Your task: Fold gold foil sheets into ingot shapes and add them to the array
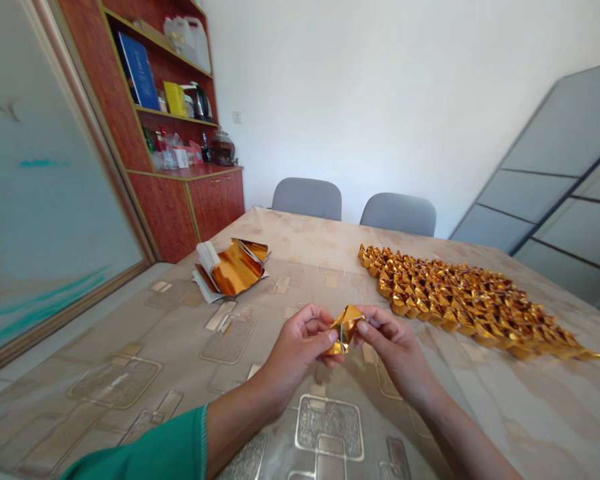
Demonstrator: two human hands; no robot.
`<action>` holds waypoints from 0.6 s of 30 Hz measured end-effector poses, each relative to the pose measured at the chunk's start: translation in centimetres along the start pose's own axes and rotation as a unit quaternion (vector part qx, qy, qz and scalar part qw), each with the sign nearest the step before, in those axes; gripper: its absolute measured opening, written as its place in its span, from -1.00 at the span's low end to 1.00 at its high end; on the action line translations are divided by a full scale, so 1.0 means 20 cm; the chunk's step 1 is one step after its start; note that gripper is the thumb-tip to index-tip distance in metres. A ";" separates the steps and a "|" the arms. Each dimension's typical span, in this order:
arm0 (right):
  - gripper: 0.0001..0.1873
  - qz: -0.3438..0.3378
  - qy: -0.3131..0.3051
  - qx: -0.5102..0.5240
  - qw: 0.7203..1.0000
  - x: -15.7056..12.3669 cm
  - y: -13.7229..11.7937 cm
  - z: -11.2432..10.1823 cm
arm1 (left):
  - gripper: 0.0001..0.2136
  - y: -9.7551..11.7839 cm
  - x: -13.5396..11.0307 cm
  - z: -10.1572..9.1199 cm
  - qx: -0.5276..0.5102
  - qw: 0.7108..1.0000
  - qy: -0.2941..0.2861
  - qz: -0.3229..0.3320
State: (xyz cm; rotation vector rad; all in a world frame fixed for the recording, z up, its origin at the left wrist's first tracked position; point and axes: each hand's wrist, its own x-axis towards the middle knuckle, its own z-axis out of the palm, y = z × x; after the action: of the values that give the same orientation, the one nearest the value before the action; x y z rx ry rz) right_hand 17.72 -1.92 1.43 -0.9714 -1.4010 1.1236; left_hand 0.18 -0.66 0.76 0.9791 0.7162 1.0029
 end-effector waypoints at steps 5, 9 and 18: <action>-0.78 -0.010 -0.001 -0.034 0.999 0.00 0.00 -0.01 | -0.78 0.01 0.00 -0.01 -0.043 0.999 0.004 -0.008; -0.76 -0.034 -0.009 -0.065 0.997 0.00 -0.01 -0.02 | -0.78 0.01 0.00 -0.02 -0.076 0.997 0.009 -0.014; -0.80 -0.178 0.082 -0.319 0.927 0.00 0.01 -0.05 | -0.73 0.02 0.01 -0.02 -0.059 0.996 -0.006 -0.068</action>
State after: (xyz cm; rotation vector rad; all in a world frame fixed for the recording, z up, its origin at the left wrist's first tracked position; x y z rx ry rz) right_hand 18.66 -1.78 1.32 -1.1612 -1.7546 0.2976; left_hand -0.24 -0.31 0.99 0.8234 0.6962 0.9094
